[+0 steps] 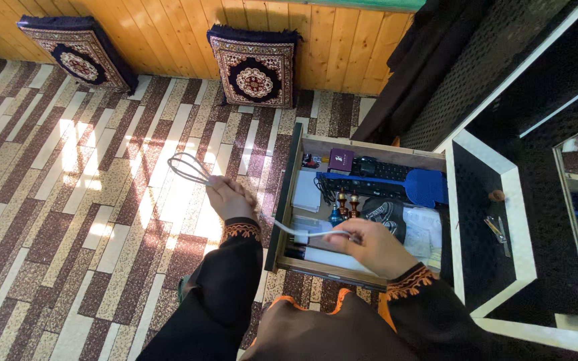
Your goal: The person takes small objects out of an open dresser drawer, including small bottles, decorative tops, and charging cables, and handles them one at a time. They coil a cable, place items back into the drawer, and rearrange the contents.
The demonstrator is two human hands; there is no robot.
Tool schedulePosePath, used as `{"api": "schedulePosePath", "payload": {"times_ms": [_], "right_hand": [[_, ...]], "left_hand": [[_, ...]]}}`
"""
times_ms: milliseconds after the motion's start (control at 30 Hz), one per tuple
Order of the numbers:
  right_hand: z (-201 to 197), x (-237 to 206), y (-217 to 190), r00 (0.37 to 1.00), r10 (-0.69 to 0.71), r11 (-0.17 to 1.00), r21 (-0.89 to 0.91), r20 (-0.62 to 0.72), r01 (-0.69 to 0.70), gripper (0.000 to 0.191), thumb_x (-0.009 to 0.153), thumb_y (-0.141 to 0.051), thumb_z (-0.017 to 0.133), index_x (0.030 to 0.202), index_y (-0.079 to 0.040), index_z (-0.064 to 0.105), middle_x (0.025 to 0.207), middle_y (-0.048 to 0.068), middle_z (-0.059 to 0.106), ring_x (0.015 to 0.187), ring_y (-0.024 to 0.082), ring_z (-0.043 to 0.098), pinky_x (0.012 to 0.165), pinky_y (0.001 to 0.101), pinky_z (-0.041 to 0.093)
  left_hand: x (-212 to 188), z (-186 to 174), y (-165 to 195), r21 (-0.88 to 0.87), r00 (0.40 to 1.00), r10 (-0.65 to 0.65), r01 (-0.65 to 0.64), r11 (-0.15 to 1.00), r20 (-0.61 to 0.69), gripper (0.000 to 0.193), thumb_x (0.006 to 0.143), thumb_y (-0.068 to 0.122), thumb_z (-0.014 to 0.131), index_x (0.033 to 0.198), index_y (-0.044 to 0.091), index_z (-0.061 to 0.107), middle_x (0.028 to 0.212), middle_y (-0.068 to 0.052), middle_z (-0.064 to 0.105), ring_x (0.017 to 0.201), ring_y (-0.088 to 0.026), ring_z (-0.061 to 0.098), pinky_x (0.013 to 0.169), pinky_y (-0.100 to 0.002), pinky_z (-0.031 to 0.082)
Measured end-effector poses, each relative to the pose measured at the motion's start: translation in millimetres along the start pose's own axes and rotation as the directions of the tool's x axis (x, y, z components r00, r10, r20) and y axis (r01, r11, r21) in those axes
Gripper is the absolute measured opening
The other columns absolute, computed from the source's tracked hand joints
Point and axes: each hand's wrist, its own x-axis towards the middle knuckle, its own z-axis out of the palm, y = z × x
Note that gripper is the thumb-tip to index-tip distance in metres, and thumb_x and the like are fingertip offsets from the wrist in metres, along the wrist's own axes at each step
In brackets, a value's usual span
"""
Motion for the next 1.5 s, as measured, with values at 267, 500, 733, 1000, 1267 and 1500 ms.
{"api": "schedulePosePath", "payload": {"times_ms": [267,500,733,1000,1267,1500], "right_hand": [[-37.0,-1.9,-6.2,0.985,0.017,0.994,0.114,-0.174,0.003,0.027,0.089,-0.023,0.072,0.109,-0.006,0.080,0.086,0.002,0.066,0.062,0.010,0.057,0.054,0.0261,0.047],[-54.7,14.6,-3.7,0.914,0.041,0.980,0.196,-0.405,0.043,0.022,0.089,-0.017,0.078,0.105,-0.003,0.081,0.082,0.004,0.067,0.064,0.007,0.058,0.059,0.0215,0.049],[-42.3,35.9,1.7,0.944,0.067,0.941,0.336,-0.323,0.048,0.018,0.085,-0.014,0.079,0.100,-0.003,0.077,0.092,0.003,0.076,0.077,0.007,0.066,0.069,0.0215,0.054],[-40.3,59.3,3.2,0.956,-0.038,0.825,0.531,-0.291,0.194,0.022,0.096,-0.013,0.070,0.114,-0.002,0.065,0.112,0.011,0.070,0.099,0.014,0.069,0.090,0.0297,0.058],[-39.2,52.1,-4.2,0.994,0.102,0.651,0.758,-0.046,-0.032,0.011,0.100,-0.017,0.056,0.103,-0.007,0.056,0.125,0.019,0.069,0.107,0.025,0.071,0.097,0.0396,0.059],[-41.8,48.7,-5.0,1.000,-0.003,0.454,0.891,-0.004,0.005,0.004,0.099,-0.012,0.059,0.098,-0.009,0.056,0.122,0.019,0.067,0.118,0.030,0.070,0.100,0.0474,0.057]], "left_hand": [[9.3,-19.0,-4.3,0.580,0.942,-0.151,-0.054,0.813,0.299,0.039,0.108,0.043,0.034,0.093,0.011,0.051,0.055,0.003,0.045,0.034,-0.008,0.039,0.028,-0.024,0.034],[-31.4,-16.9,-20.5,0.636,0.712,-0.471,0.044,0.770,0.521,0.031,0.110,0.033,0.043,0.094,0.009,0.054,0.060,0.005,0.051,0.037,-0.007,0.043,0.033,-0.024,0.036],[-62.5,-8.7,-9.0,0.688,0.540,-0.619,0.098,0.719,0.570,0.035,0.110,0.035,0.039,0.091,0.009,0.051,0.051,0.004,0.042,0.031,-0.007,0.035,0.028,-0.024,0.029],[-92.2,0.6,-4.2,0.647,0.293,-0.676,0.203,0.735,0.676,0.034,0.112,0.035,0.035,0.101,0.009,0.053,0.066,-0.010,0.069,0.031,-0.007,0.038,0.031,-0.021,0.029],[-100.2,-6.1,-5.5,0.644,0.244,-0.693,0.255,0.721,0.679,0.041,0.113,0.039,0.034,0.101,0.007,0.056,0.057,-0.010,0.057,0.032,-0.008,0.037,0.030,-0.023,0.026],[-99.5,-8.1,-11.8,0.654,0.208,-0.736,0.349,0.671,0.644,0.042,0.112,0.045,0.035,0.096,0.011,0.054,0.059,-0.004,0.048,0.037,-0.007,0.029,0.033,-0.023,0.022]]}}
